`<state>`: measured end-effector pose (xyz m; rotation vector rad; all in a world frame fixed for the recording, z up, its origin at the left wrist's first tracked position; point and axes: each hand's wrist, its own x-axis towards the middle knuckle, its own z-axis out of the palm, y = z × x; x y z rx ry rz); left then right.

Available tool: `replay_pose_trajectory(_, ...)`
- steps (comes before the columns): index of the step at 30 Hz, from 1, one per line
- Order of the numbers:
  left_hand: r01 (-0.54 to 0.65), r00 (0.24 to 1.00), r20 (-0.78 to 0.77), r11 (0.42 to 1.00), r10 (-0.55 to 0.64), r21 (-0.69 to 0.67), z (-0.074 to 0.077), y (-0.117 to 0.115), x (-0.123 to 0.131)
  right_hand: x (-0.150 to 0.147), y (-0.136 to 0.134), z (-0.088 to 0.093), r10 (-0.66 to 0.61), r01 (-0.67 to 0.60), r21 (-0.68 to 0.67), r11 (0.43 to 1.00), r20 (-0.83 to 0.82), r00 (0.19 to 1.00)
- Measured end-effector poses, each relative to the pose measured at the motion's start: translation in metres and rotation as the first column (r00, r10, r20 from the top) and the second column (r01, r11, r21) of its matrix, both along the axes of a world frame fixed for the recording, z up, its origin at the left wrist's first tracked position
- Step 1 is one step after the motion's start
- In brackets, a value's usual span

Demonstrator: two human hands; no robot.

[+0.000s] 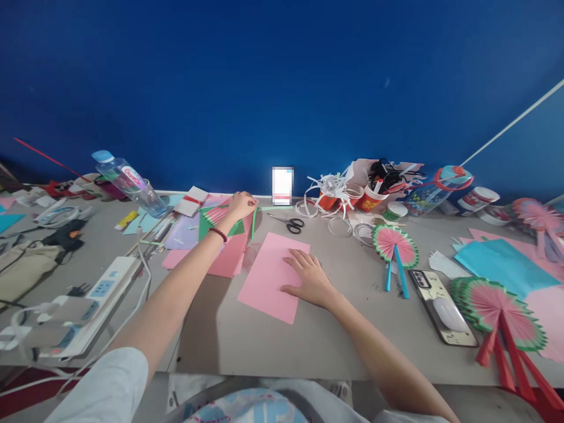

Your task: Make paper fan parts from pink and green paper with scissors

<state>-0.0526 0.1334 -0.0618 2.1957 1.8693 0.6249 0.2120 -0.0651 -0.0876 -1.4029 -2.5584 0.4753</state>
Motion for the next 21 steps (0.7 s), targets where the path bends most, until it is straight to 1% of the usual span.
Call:
replay_pose_trajectory(4, -0.047, 0.998, -0.045, 0.999, 0.048, 0.006, 0.000, 0.011, -0.008, 0.000, 0.000, 0.000, -0.001, 0.001, -0.002, 1.000, 0.006, 1.000)
replay_pose_trajectory(8, -0.112, 0.993, -0.032, 0.994, 0.112, 0.021, -0.010, 0.013, -0.010, 0.000, 0.000, 0.000, -0.001, 0.001, 0.001, 1.000, 0.015, 1.000)
replay_pose_trajectory(11, -0.114, 0.993, -0.009, 0.993, 0.114, 0.021, -0.014, 0.011, -0.004, 0.001, 0.000, 0.000, 0.002, -0.002, 0.003, 1.000, 0.014, 1.000)
replay_pose_trajectory(13, -0.110, 0.994, -0.007, 0.994, 0.110, 0.022, -0.014, 0.011, 0.000, 0.001, 0.000, 0.000, 0.004, -0.005, 0.008, 1.000, 0.009, 1.000)
replay_pose_trajectory(16, -0.136, 0.991, -0.018, 0.991, 0.136, 0.020, -0.010, 0.012, 0.004, 0.001, 0.000, 0.000, 0.006, -0.006, 0.011, 1.000, 0.004, 1.000)
replay_pose_trajectory(21, -0.157, 0.988, -0.010, 0.988, 0.157, 0.004, -0.007, 0.016, -0.003, 0.001, 0.001, 0.000, 0.006, -0.006, 0.004, 1.000, 0.004, 1.000)
